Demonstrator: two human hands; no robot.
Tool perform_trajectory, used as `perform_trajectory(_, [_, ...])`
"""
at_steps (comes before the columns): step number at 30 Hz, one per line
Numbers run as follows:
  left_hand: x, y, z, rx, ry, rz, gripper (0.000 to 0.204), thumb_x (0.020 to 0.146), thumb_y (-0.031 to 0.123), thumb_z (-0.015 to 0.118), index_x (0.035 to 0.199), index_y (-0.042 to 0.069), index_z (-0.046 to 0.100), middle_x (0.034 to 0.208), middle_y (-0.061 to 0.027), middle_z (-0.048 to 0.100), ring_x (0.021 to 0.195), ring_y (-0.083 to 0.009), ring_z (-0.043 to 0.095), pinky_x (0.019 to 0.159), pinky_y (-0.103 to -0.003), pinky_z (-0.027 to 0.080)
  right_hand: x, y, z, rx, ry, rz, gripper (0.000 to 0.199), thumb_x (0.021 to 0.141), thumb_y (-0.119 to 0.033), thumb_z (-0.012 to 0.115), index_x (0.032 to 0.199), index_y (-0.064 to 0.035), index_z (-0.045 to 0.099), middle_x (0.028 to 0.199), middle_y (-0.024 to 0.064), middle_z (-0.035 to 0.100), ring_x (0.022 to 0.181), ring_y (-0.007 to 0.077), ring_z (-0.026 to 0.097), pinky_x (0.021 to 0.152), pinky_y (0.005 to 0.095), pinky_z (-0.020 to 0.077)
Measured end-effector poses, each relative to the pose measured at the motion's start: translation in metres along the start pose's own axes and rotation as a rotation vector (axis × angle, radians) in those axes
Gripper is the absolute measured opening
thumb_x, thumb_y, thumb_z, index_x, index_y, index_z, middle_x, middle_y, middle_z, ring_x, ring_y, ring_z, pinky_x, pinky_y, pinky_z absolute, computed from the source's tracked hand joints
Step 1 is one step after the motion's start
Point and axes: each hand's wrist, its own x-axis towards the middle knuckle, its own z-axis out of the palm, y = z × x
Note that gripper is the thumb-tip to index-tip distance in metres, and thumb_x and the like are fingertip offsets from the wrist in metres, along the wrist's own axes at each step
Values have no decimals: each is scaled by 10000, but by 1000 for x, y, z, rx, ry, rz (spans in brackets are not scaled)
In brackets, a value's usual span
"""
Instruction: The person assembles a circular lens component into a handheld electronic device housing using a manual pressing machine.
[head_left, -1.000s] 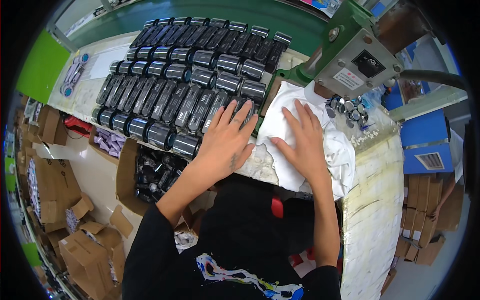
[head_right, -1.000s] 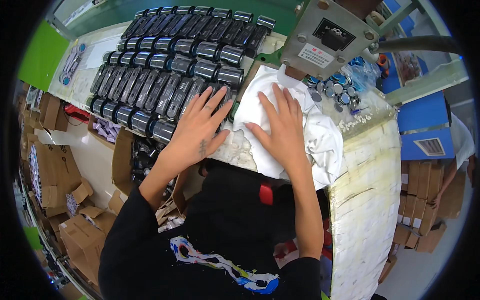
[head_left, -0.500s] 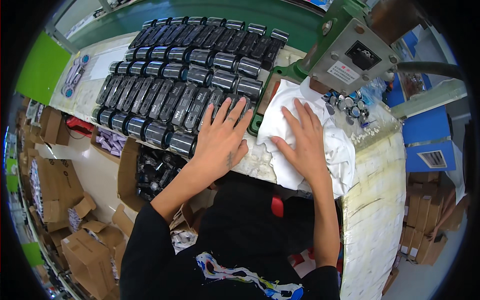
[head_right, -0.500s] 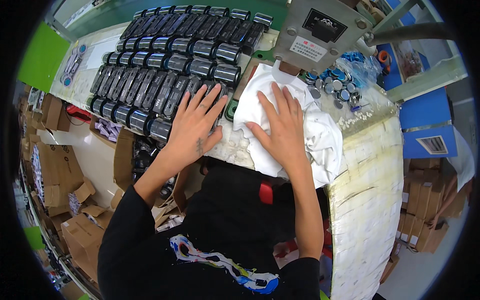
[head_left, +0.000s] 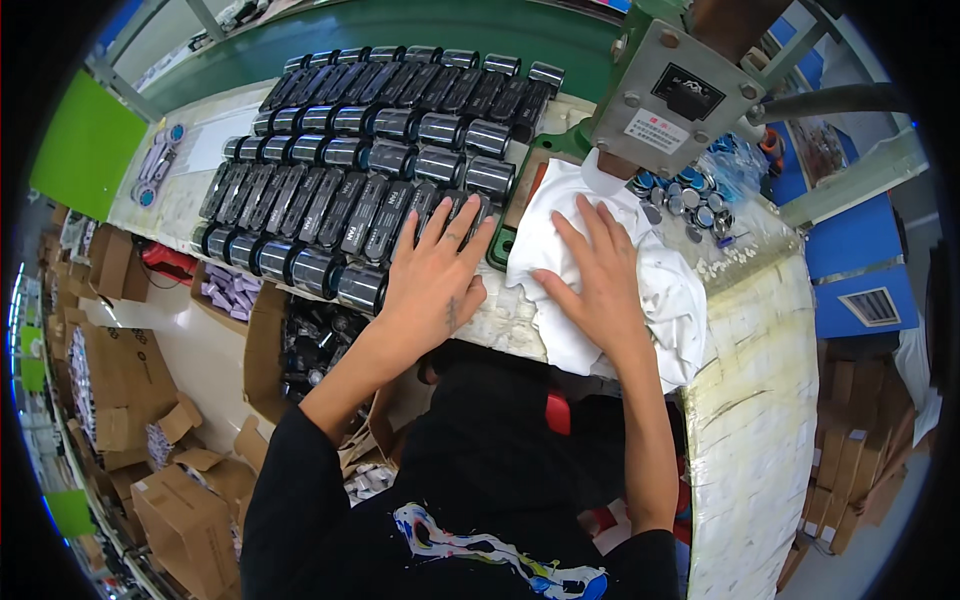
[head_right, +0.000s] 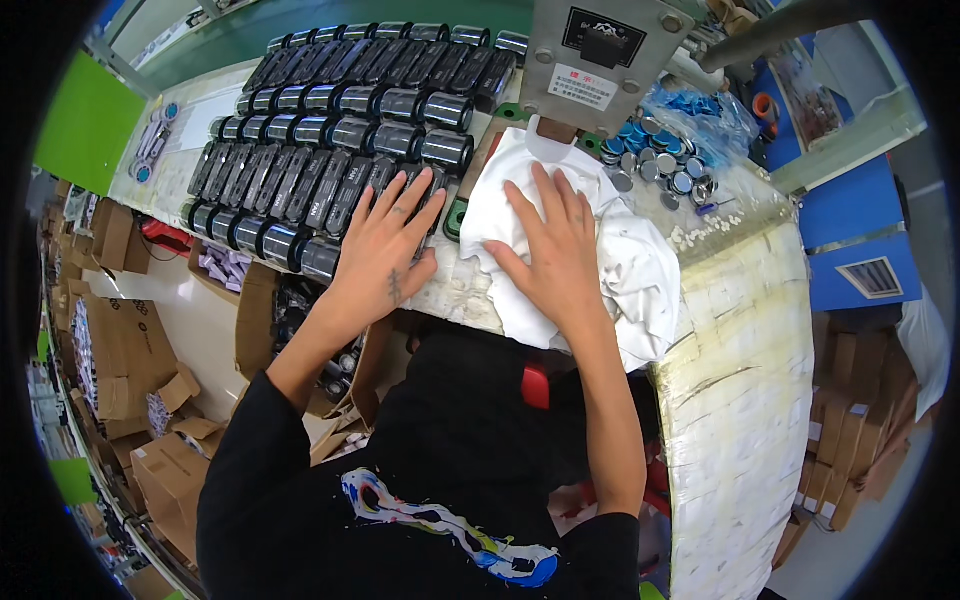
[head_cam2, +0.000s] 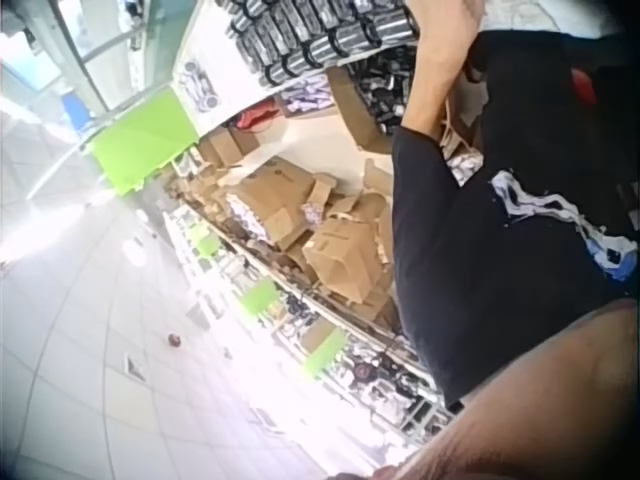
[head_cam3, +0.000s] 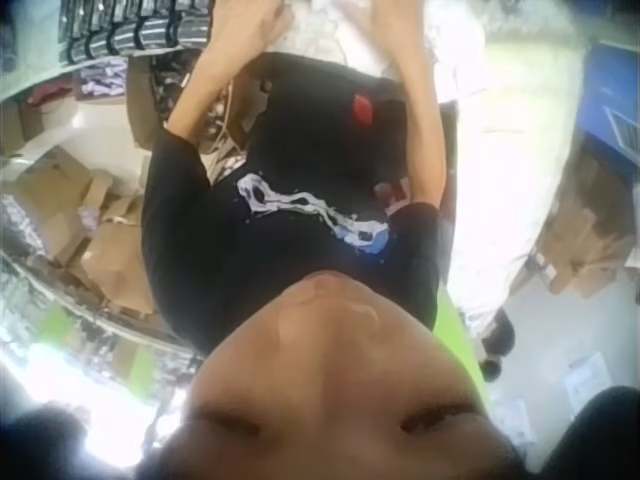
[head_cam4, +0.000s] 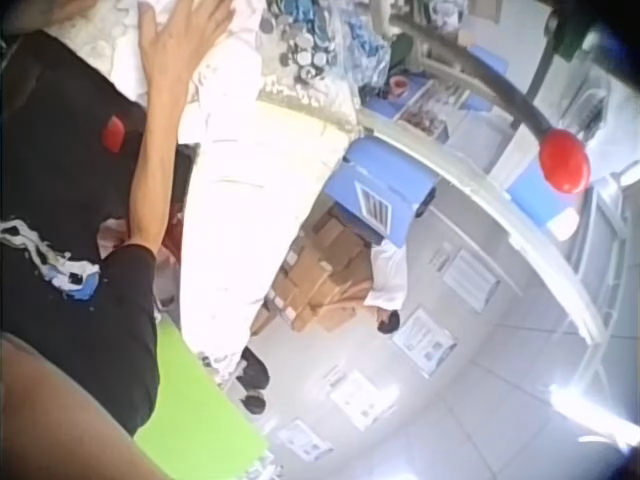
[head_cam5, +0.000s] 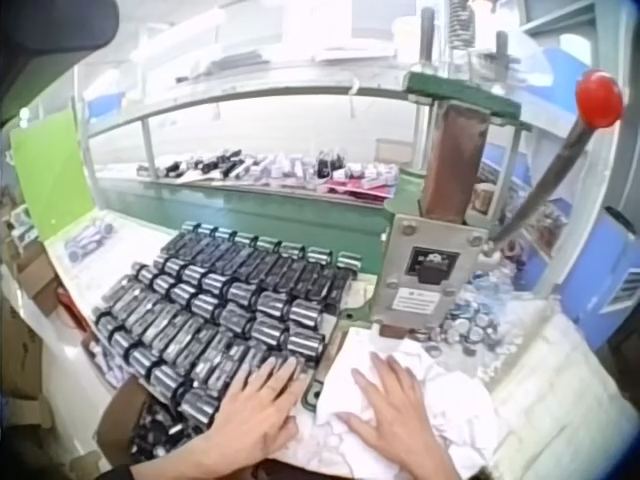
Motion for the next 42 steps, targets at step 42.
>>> perform_trajectory(42, [228, -56, 60, 312, 64, 59, 314, 860, 379, 522, 1052, 185, 677, 1336, -220, 448, 1289, -485, 320, 973, -646, 294, -65, 4, -14, -46, 121, 222, 524, 795, -281, 672, 1251, -59, 540, 1417, 187, 375, 1303, 407, 315, 1067, 504, 240])
